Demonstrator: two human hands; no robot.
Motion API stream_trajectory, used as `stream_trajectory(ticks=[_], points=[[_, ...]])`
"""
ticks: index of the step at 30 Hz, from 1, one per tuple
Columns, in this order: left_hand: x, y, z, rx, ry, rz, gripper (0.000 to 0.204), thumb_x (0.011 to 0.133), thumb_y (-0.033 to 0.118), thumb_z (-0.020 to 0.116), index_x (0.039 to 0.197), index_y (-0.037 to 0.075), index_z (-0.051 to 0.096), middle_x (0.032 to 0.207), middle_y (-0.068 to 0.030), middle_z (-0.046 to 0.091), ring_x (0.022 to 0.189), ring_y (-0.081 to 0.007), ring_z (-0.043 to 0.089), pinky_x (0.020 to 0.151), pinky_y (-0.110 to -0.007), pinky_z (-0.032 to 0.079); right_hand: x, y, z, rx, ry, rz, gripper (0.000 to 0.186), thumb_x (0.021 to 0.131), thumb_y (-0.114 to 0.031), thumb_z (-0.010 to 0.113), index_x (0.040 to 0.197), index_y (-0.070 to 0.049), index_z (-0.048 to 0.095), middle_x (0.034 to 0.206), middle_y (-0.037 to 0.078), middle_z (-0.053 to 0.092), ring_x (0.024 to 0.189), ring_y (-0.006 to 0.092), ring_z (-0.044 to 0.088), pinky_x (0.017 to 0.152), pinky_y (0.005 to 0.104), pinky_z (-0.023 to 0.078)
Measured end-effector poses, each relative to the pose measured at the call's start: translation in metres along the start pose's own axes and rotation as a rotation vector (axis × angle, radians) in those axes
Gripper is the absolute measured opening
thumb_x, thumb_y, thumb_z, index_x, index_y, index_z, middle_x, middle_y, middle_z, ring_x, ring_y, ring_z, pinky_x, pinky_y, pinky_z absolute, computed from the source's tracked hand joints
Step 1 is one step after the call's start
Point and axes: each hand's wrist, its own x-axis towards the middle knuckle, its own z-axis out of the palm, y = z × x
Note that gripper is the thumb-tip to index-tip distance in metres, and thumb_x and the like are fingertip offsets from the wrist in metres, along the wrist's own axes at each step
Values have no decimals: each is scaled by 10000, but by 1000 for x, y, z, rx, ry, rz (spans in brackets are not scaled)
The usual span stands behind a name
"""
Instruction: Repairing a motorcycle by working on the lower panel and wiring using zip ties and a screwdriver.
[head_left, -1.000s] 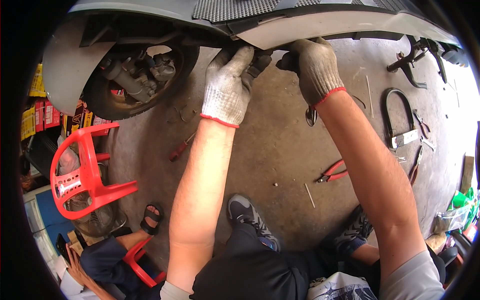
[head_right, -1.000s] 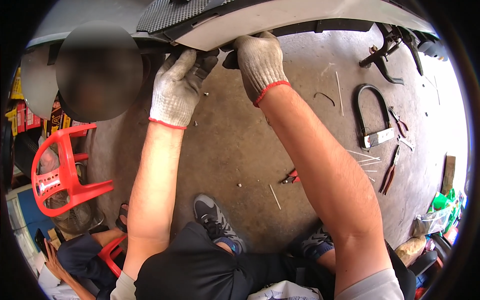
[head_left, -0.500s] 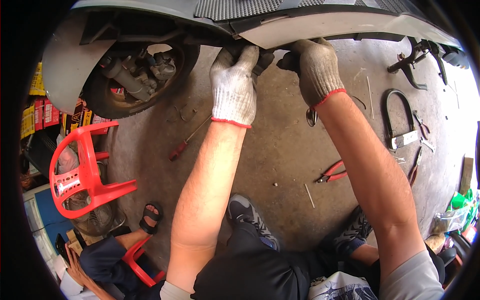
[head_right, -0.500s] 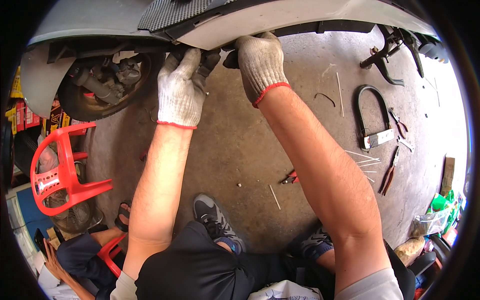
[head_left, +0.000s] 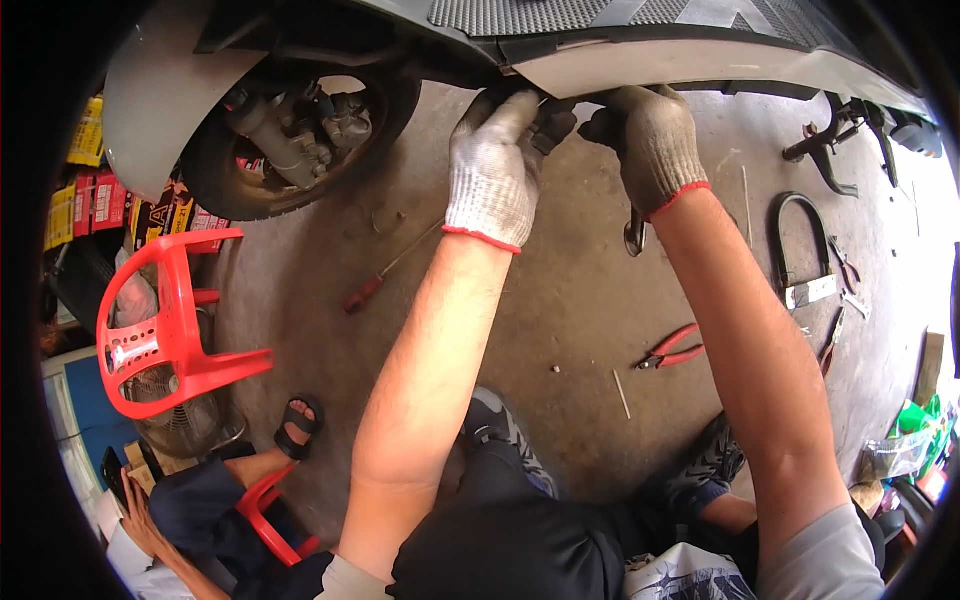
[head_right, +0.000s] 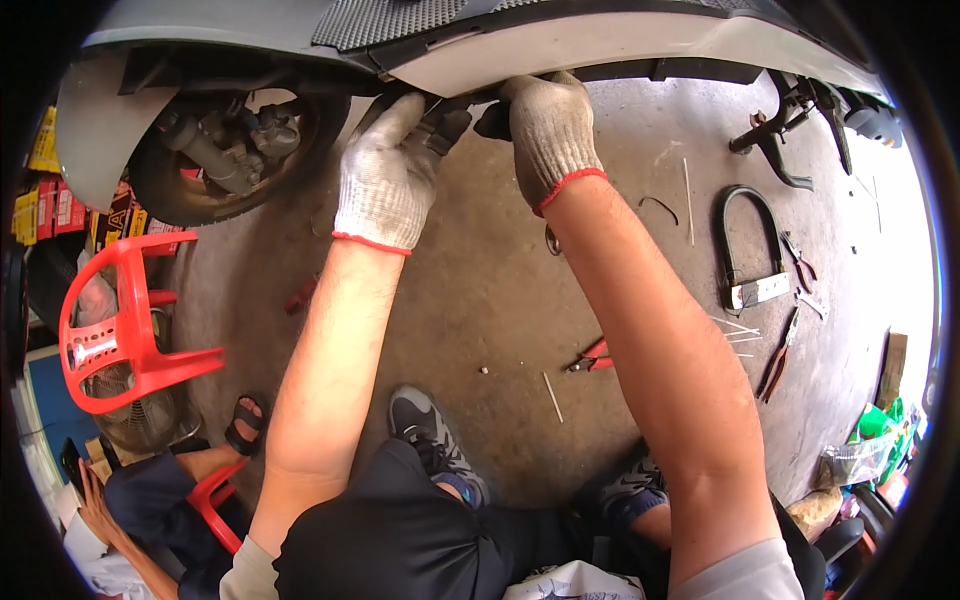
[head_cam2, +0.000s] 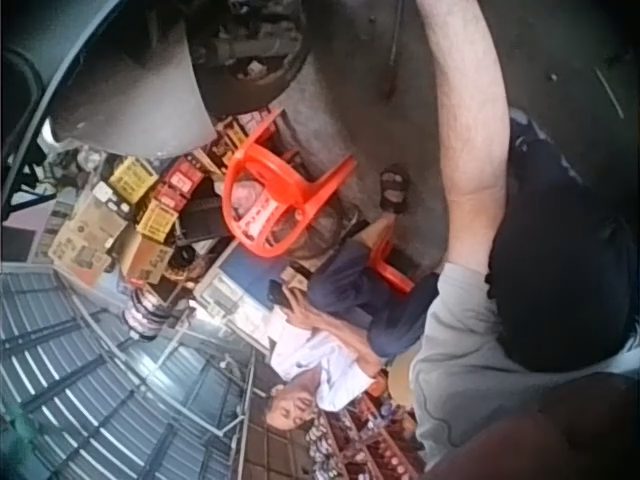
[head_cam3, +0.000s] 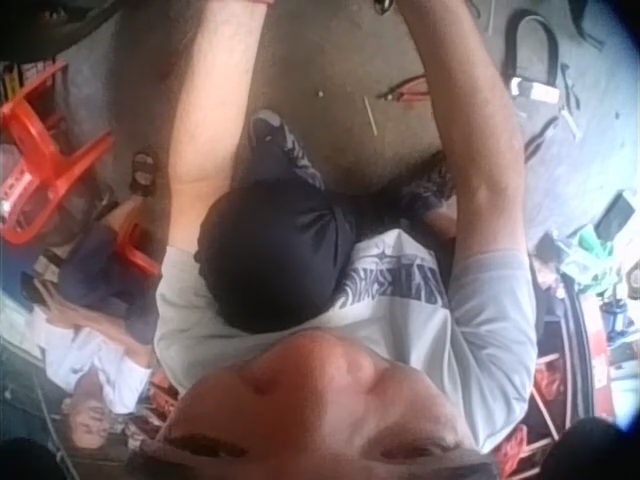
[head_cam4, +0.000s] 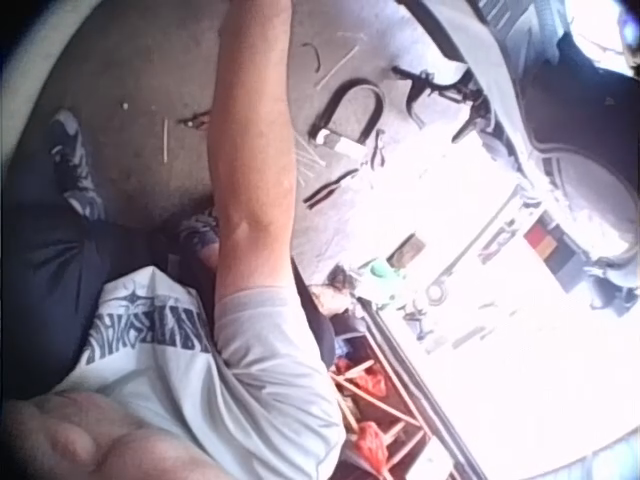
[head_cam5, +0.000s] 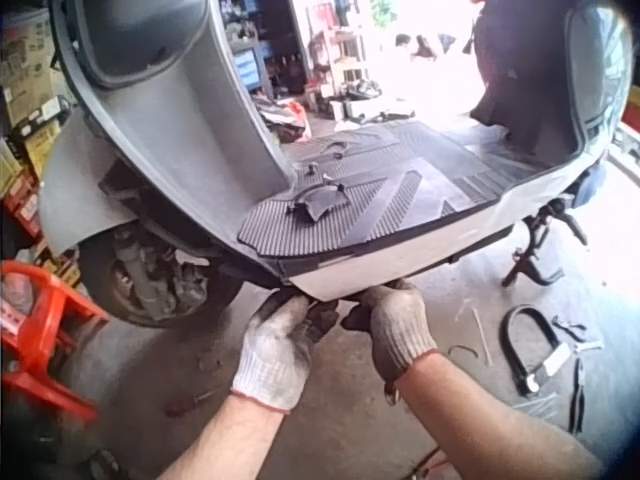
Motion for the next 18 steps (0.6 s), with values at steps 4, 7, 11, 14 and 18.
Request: stream_trajectory(ticks=[4, 7, 11, 14, 18], points=[[-2, 2, -6, -89, 74, -164, 343, 1050, 249, 433, 1221, -27, 541, 1034, -182, 676, 943, -327, 663, 887, -444, 537, 2, 2, -1, 23, 8, 9, 242, 883, -53, 586, 1082, 74, 636, 911, 180, 690, 735, 244, 655, 730, 352, 544], [-2, 9, -9, 206, -88, -187, 374, 1045, 294, 455, 1223, -22, 547, 992, -164, 683, 868, -283, 668, 804, -408, 544, 3, 2, -1, 11, 3, 10, 243, 879, -40, 593, 1088, 77, 633, 920, 186, 686, 729, 243, 649, 736, 355, 548], [8, 15, -9, 331, -173, -246, 346, 1008, 328, 545, 1118, 10, 625, 916, -115, 671, 749, -209, 640, 671, -337, 524, 2, 2, -1, 37, -26, -35, 247, 875, -32, 594, 1090, 87, 625, 931, 182, 682, 732, 241, 648, 733, 354, 550], [13, 12, -10, 320, -121, -270, 311, 995, 311, 573, 1075, 19, 642, 863, -89, 660, 703, -185, 624, 626, -321, 510, 2, 2, 0, 32, -6, -53, 245, 878, -37, 593, 1083, 93, 626, 917, 182, 681, 735, 241, 650, 733, 351, 551], [13, 8, -14, 239, -117, -207, 266, 979, 237, 609, 1036, -22, 638, 826, -117, 672, 635, -193, 637, 585, -326, 537, -1, 1, -1, 16, -23, -50, 247, 870, -26, 586, 1080, 97, 626, 881, 183, 681, 749, 251, 664, 741, 352, 553]])
